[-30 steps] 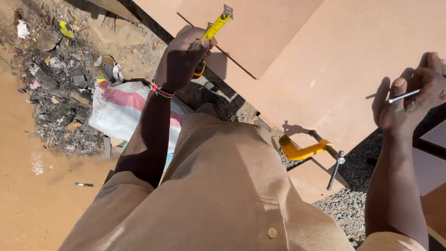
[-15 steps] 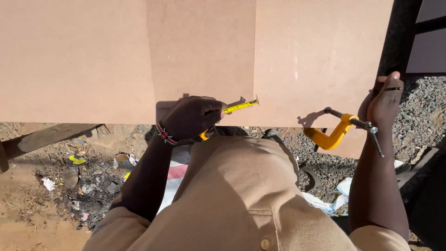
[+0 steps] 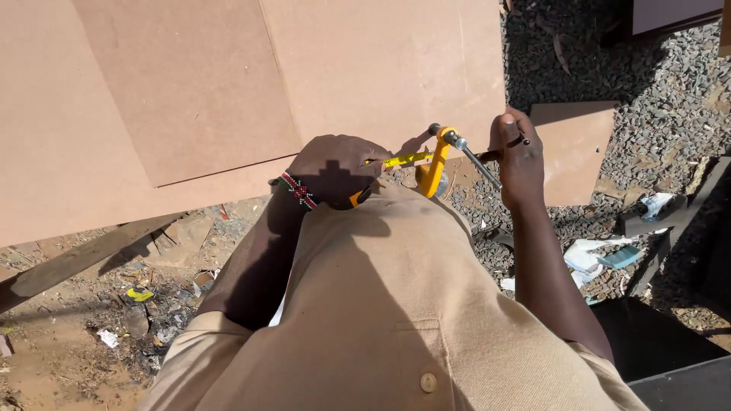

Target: Measuring and marking wood panels using a tape measure and pencil for furniture construction

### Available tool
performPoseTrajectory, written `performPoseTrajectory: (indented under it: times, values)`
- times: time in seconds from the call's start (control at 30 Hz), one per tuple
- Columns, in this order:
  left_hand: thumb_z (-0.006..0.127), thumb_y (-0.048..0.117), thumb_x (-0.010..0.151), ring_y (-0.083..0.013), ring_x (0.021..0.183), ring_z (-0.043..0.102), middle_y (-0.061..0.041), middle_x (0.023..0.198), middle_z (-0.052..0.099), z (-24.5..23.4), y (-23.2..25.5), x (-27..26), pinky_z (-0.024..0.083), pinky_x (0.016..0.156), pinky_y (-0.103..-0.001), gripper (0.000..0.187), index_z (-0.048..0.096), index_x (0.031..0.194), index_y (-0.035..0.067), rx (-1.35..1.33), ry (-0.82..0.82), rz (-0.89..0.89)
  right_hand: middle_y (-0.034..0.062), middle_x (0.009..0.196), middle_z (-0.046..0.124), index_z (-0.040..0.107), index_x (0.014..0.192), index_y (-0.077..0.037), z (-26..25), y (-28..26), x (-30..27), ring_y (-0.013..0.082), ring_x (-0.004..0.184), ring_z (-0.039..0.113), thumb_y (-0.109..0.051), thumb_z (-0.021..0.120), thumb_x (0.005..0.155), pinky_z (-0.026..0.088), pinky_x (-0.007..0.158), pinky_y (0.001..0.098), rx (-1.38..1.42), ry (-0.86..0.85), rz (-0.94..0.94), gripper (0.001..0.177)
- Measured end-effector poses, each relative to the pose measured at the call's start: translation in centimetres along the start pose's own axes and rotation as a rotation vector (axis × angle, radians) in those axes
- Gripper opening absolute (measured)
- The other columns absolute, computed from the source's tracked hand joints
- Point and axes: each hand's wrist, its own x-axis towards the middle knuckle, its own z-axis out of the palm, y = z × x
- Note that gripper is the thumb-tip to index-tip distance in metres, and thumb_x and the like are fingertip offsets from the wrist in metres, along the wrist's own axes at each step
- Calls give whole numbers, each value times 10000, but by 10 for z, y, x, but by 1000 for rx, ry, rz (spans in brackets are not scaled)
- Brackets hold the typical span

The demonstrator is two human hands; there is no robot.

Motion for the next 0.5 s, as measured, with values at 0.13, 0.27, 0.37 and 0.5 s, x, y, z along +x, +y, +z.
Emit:
performPoseTrajectory:
  times: [0.13, 0.27, 0.37, 0.5]
  values:
    - [544, 522, 1124, -417, 1198, 853, -26, 1321, 888, 19, 8, 47, 637, 1092, -565, 460, 838, 1469, 443, -20, -97, -15, 196, 1264, 658, 672, 1557, -10, -30, -7, -11, 288, 1114, 712, -418, 680, 1318, 692, 947, 418, -47, -49, -113, 473]
    - [633, 259, 1118, -441, 1128, 874, -235, 1369, 851, -5, 49, 73, 653, 1047, -596, 559, 730, 1664, 184, -32, -263, -60, 331, 1670, 537, 536, 1558, 19, -40, -41, -13, 513, 1482, 593, -330, 800, 1235, 547, 1188, 604, -218, -163, -362, 544]
    - [715, 201, 1121, -512, 1166, 845, -281, 1318, 849, 7, 60, 80, 664, 991, -599, 482, 762, 1586, 85, 53, -236, -68, 367, 1802, 432, 519, 1562, 13, -35, -59, -21, 633, 1603, 503, -275, 874, 1187, 493, 1271, 670, -345, -226, -472, 591]
    - [780, 223, 1007, -484, 1010, 853, -183, 1012, 857, 33, 18, 103, 669, 926, -578, 284, 874, 1222, 64, 63, -146, -6, 290, 1815, 483, 608, 1403, -56, -24, -49, -15, 538, 1487, 640, -181, 695, 1282, 520, 1214, 666, -390, -201, -517, 195]
